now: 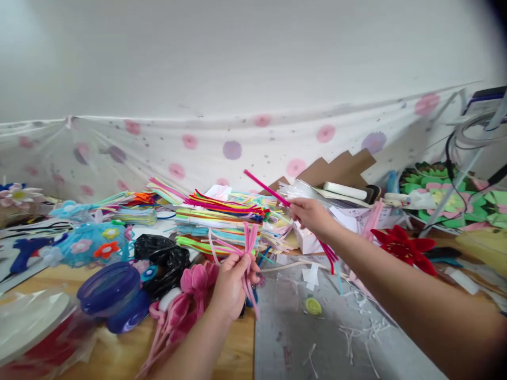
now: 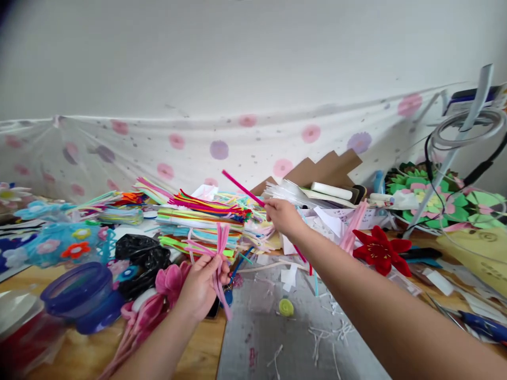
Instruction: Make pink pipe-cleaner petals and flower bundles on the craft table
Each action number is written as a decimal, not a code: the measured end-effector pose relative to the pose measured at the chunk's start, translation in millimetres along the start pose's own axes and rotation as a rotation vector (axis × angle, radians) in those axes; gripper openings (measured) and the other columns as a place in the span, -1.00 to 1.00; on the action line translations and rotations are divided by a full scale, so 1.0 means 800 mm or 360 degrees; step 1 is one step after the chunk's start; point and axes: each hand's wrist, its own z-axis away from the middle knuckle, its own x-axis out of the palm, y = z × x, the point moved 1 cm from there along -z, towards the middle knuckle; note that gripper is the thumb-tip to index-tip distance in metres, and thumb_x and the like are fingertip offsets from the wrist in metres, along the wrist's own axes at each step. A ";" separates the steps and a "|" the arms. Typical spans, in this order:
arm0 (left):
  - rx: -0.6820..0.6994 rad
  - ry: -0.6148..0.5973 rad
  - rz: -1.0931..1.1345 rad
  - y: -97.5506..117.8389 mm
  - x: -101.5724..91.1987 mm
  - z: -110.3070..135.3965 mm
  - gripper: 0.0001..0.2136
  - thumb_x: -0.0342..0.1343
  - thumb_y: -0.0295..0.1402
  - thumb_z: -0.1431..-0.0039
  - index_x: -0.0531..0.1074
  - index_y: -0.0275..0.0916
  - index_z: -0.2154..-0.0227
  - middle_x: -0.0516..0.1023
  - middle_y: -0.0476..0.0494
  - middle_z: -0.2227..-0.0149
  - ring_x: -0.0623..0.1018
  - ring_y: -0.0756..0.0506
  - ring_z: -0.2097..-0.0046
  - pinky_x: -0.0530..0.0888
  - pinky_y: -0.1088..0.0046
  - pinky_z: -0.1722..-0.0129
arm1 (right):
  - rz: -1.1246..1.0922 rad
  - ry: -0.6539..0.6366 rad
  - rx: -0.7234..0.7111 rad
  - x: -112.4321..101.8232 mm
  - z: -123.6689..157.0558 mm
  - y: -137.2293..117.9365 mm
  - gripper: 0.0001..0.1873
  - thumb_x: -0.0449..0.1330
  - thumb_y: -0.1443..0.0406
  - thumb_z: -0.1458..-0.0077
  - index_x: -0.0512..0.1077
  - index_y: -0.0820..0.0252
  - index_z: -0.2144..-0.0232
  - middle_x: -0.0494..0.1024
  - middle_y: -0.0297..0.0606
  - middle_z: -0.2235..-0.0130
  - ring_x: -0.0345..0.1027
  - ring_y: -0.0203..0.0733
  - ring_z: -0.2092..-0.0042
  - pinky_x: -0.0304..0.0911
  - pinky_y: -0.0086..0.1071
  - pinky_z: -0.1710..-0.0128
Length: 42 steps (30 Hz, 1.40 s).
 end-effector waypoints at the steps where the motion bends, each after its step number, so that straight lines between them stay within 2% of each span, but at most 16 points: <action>1: 0.0018 -0.0024 -0.0091 -0.002 -0.003 0.000 -0.80 0.26 -0.29 0.07 0.41 -0.32 0.50 0.48 -0.03 0.60 0.40 0.06 0.60 0.33 0.57 0.57 | 0.0073 -0.0011 -0.0057 0.006 -0.024 -0.005 -0.75 -0.02 0.33 -0.08 0.47 0.23 0.35 0.40 -0.34 0.57 0.27 -0.33 0.54 0.22 -0.45 0.51; 3: 0.0059 -0.0049 -0.0243 0.000 -0.010 0.001 -0.78 0.23 -0.25 0.05 0.42 -0.33 0.48 0.48 -0.05 0.60 0.39 0.07 0.61 0.30 0.58 0.58 | 0.0196 -0.0039 -0.0180 0.026 -0.068 -0.019 -0.77 0.06 0.36 -0.05 0.50 0.21 0.32 0.50 -0.26 0.46 0.38 -0.22 0.37 0.27 -0.37 0.29; 5: 0.0082 -0.0058 -0.0325 0.007 -0.016 0.001 -0.78 0.22 -0.25 0.03 0.43 -0.34 0.47 0.49 -0.06 0.59 0.39 0.07 0.61 0.27 0.59 0.59 | 0.0273 -0.0047 -0.0294 0.049 -0.099 -0.036 -0.78 0.11 0.37 -0.03 0.52 0.22 0.28 0.55 -0.17 0.29 0.38 -0.11 0.17 0.21 -0.28 0.10; 8: 0.0113 -0.0049 -0.0381 0.019 -0.021 0.001 -0.80 0.21 -0.28 0.03 0.44 -0.35 0.47 0.47 -0.05 0.61 0.35 0.09 0.64 0.24 0.61 0.62 | 0.0291 -0.0030 -0.0436 0.071 -0.109 -0.064 -0.67 0.12 0.32 -0.08 0.44 0.26 0.08 0.48 -0.09 0.07 0.31 -0.07 0.02 0.12 -0.23 -0.03; 11: 0.0138 -0.0074 -0.0455 0.024 -0.021 0.003 -0.80 0.20 -0.27 0.02 0.45 -0.35 0.49 0.46 -0.05 0.61 0.33 0.10 0.64 0.22 0.61 0.64 | 0.0184 -0.0091 -0.0554 0.063 -0.072 -0.081 -0.64 0.03 0.22 -0.18 0.37 0.22 0.01 0.48 -0.19 0.06 0.34 -0.20 0.05 0.19 -0.33 0.02; 14: 0.0119 -0.0152 -0.0592 0.023 -0.020 0.008 -0.80 0.19 -0.27 0.00 0.46 -0.34 0.51 0.48 -0.07 0.61 0.33 0.10 0.64 0.21 0.62 0.65 | -0.0032 -0.0418 -0.0640 0.036 -0.006 -0.078 -0.59 0.04 0.09 -0.16 0.42 0.24 0.09 0.52 -0.19 0.15 0.40 -0.17 0.16 0.28 -0.31 0.17; 19: 0.0016 -0.0295 -0.0688 0.017 -0.013 0.019 -0.81 0.21 -0.29 0.05 0.46 -0.34 0.54 0.47 -0.07 0.65 0.31 0.11 0.68 0.20 0.63 0.68 | 0.0357 -0.0352 -0.0887 -0.009 0.100 -0.039 -0.49 0.17 0.05 -0.05 0.37 0.23 0.02 0.47 -0.08 0.06 0.30 -0.03 0.03 0.20 -0.16 0.04; 22: -0.0086 -0.0418 -0.0706 0.013 0.012 0.032 -0.83 0.20 -0.30 0.05 0.45 -0.34 0.55 0.46 -0.06 0.67 0.30 0.11 0.70 0.18 0.64 0.70 | 0.0275 -0.0408 -0.0736 -0.028 0.141 -0.015 -0.56 0.16 0.08 -0.07 0.40 0.22 0.07 0.49 -0.09 0.13 0.35 -0.09 0.11 0.24 -0.22 0.12; 24: -0.0151 -0.0561 -0.0823 0.010 0.040 0.044 -0.83 0.20 -0.33 0.04 0.44 -0.33 0.59 0.47 -0.07 0.66 0.31 0.11 0.70 0.19 0.64 0.70 | 0.0060 -0.0419 -0.0518 -0.042 0.162 -0.003 -0.67 0.16 0.12 -0.08 0.46 0.21 0.19 0.52 -0.18 0.25 0.38 -0.19 0.25 0.28 -0.34 0.25; 27: -0.0277 -0.0811 -0.0947 -0.001 0.090 0.069 -0.83 0.20 -0.33 0.04 0.45 -0.34 0.59 0.49 -0.10 0.65 0.32 0.11 0.70 0.20 0.64 0.70 | -0.0245 -0.0380 -0.0187 -0.068 0.190 0.014 -0.77 0.14 0.17 -0.08 0.47 0.21 0.42 0.47 -0.31 0.46 0.30 -0.32 0.44 0.22 -0.45 0.44; 29: -0.0533 -0.0962 -0.0880 -0.018 0.117 0.089 -0.82 0.20 -0.29 0.05 0.46 -0.34 0.57 0.48 -0.11 0.67 0.33 0.09 0.71 0.19 0.64 0.73 | -0.0384 -0.0417 -0.0022 -0.085 0.212 0.028 -0.79 0.15 0.21 -0.07 0.44 0.23 0.50 0.39 -0.37 0.54 0.22 -0.37 0.50 0.15 -0.49 0.51; 31: -0.0858 -0.1017 -0.0740 -0.043 0.135 0.108 -0.80 0.19 -0.26 0.08 0.44 -0.33 0.56 0.46 -0.09 0.70 0.33 0.09 0.73 0.19 0.65 0.75 | -0.0494 -0.0514 0.0120 -0.098 0.237 0.046 -0.80 0.17 0.23 -0.05 0.41 0.24 0.53 0.34 -0.40 0.57 0.18 -0.40 0.52 0.12 -0.52 0.52; 33: -0.1069 -0.1001 -0.0649 -0.074 0.142 0.123 -0.78 0.19 -0.23 0.09 0.41 -0.32 0.55 0.45 -0.07 0.71 0.34 0.08 0.74 0.21 0.65 0.75 | -0.0573 -0.0633 0.0241 -0.105 0.260 0.066 -0.81 0.19 0.23 -0.03 0.41 0.24 0.53 0.35 -0.41 0.57 0.18 -0.41 0.52 0.12 -0.52 0.51; 37: -0.1143 -0.1005 -0.0680 -0.123 0.137 0.129 -0.74 0.19 -0.18 0.10 0.38 -0.32 0.54 0.45 -0.05 0.71 0.33 0.10 0.74 0.20 0.67 0.76 | -0.0506 -0.0762 0.0223 -0.108 0.288 0.095 -0.90 0.22 0.30 0.02 0.50 0.24 0.45 0.49 -0.31 0.44 0.32 -0.32 0.40 0.22 -0.47 0.37; 39: -0.1156 -0.1009 -0.0714 -0.132 0.132 0.125 -0.73 0.17 -0.16 0.10 0.37 -0.31 0.53 0.44 -0.05 0.71 0.32 0.10 0.74 0.19 0.67 0.76 | -0.0477 -0.0698 0.0225 -0.104 0.291 0.099 -0.93 0.21 0.36 0.03 0.51 0.25 0.46 0.50 -0.29 0.41 0.34 -0.31 0.38 0.24 -0.48 0.36; 42: -0.1201 -0.1045 -0.0782 -0.128 0.127 0.122 -0.74 0.17 -0.17 0.12 0.36 -0.30 0.55 0.43 -0.03 0.72 0.30 0.11 0.74 0.18 0.67 0.76 | -0.0507 -0.0581 0.0351 -0.093 0.290 0.097 -0.98 0.21 0.39 0.05 0.46 0.26 0.48 0.48 -0.33 0.46 0.33 -0.34 0.42 0.24 -0.51 0.40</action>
